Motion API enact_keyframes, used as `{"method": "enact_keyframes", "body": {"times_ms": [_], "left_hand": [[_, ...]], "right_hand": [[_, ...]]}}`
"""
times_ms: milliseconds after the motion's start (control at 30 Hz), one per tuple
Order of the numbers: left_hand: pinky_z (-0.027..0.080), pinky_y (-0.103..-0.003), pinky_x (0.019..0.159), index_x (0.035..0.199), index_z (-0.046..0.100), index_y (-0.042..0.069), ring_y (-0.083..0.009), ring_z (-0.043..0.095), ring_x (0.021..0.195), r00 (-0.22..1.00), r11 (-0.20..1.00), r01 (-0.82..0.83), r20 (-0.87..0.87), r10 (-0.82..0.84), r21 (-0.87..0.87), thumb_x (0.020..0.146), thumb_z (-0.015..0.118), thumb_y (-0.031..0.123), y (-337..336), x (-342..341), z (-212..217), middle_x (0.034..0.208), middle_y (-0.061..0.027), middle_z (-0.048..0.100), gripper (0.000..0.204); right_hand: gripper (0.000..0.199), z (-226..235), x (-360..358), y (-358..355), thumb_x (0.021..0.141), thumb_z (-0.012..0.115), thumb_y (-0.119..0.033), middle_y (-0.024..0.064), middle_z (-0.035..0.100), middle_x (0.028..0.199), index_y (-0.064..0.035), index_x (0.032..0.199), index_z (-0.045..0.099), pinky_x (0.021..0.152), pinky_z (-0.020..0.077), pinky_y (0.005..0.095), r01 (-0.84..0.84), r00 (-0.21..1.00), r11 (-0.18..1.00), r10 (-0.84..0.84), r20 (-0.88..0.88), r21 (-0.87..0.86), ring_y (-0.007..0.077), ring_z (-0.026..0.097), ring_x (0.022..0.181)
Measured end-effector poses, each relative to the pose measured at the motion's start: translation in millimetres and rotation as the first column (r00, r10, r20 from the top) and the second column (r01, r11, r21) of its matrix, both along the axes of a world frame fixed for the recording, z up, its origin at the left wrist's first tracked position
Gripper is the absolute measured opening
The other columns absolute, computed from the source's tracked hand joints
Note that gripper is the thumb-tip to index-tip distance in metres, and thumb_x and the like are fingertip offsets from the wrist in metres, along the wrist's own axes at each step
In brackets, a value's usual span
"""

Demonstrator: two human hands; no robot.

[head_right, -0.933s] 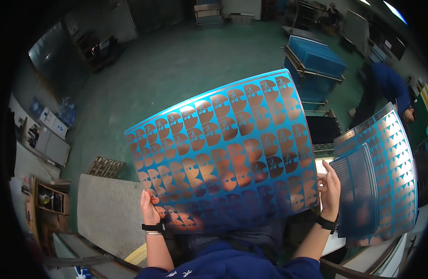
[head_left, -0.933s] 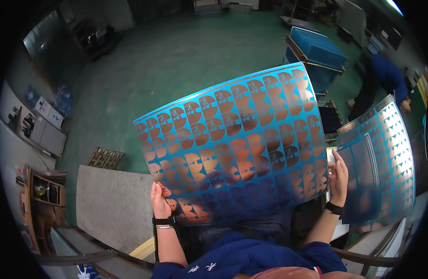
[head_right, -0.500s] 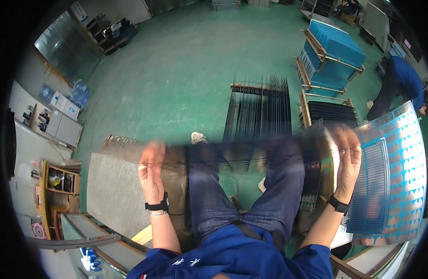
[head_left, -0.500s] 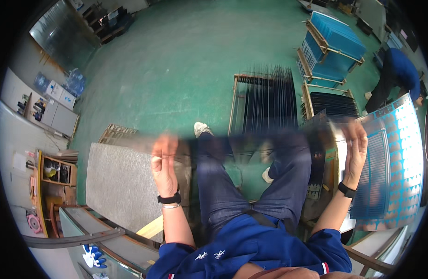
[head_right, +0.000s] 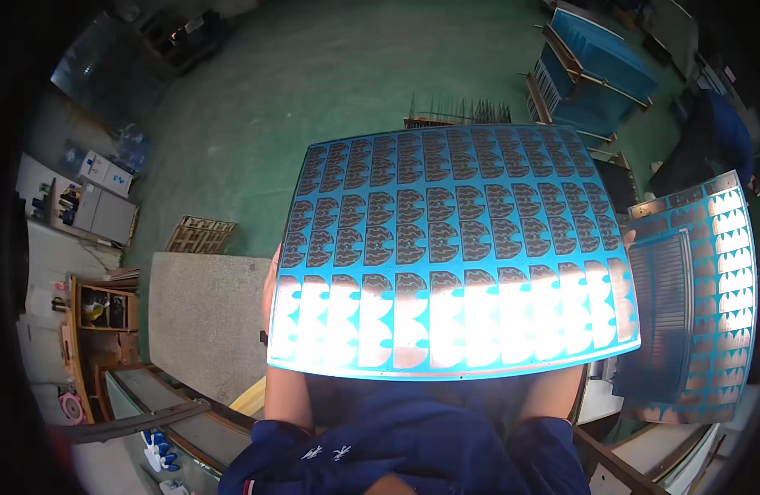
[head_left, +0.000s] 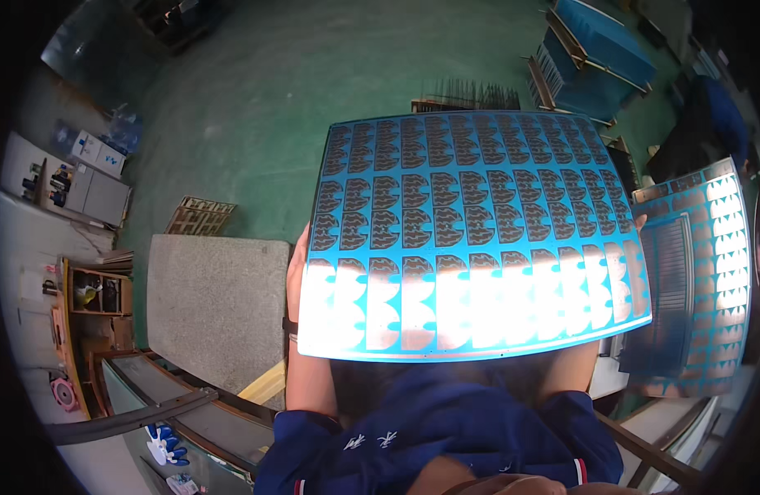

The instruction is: Inspecting patterned metallic sheets and placing them into a vertical storage rack.

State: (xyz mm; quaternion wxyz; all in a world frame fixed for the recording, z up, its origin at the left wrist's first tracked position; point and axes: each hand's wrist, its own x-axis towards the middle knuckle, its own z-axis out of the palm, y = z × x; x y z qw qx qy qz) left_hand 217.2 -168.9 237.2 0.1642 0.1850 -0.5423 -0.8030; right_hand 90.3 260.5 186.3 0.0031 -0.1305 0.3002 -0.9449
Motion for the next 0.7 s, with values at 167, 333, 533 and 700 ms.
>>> {"method": "enact_keyframes", "body": {"times_ms": [167, 333, 533, 700], "left_hand": [[0.046, -0.034, 0.088, 0.13, 0.037, 0.001, -0.019, 0.053, 0.108, 0.964, 0.904, 0.263, -0.14, -0.228, 0.336, 0.096, 0.036, 0.024, -22, 5, -25, 0.123, -0.0123, 0.05, 0.041], [0.047, -0.029, 0.085, 0.133, 0.032, -0.001, -0.0167, 0.054, 0.106, 0.977, 0.921, 0.215, -0.077, -0.2, 0.325, 0.094, 0.043, 0.016, -29, 8, -47, 0.123, -0.0128, 0.05, 0.044], [0.048, -0.03, 0.086, 0.134, 0.029, 0.0, -0.0179, 0.054, 0.106, 0.978, 0.92, 0.203, -0.121, -0.171, 0.336, 0.093, 0.044, 0.016, -27, 7, -47, 0.125, -0.0141, 0.049, 0.047], [0.046, -0.031, 0.088, 0.134, 0.028, 0.001, -0.0171, 0.051, 0.11, 0.984, 0.948, 0.135, -0.151, -0.094, 0.288, 0.094, 0.044, 0.016, -26, 6, -54, 0.128, -0.0134, 0.045, 0.046]], "right_hand": [[0.039, 1, 6, -4, 0.094, 0.041, -0.028, 0.0183, 0.041, 0.132, -0.0025, 0.124, 0.042, 0.103, 0.0313, 0.0434, -0.034, 0.999, 0.999, 0.035, 0.03, -0.006, 0.0284, 0.042, 0.12], [0.041, 1, 10, -7, 0.094, 0.04, -0.029, 0.0186, 0.041, 0.132, -0.0018, 0.125, 0.041, 0.103, 0.0312, 0.0441, -0.069, 0.997, 0.998, 0.07, 0.044, -0.01, 0.0286, 0.042, 0.12], [0.044, -9, 23, 4, 0.094, 0.039, -0.031, 0.019, 0.041, 0.132, -0.0009, 0.126, 0.041, 0.103, 0.0312, 0.0448, -0.107, 0.992, 0.993, 0.109, 0.061, -0.045, 0.0289, 0.042, 0.121], [0.049, -13, 46, 16, 0.096, 0.035, -0.036, 0.0196, 0.04, 0.133, 0.0004, 0.128, 0.039, 0.102, 0.032, 0.0446, 0.083, 0.992, 0.975, -0.061, 0.113, -0.206, 0.03, 0.041, 0.121]]}}
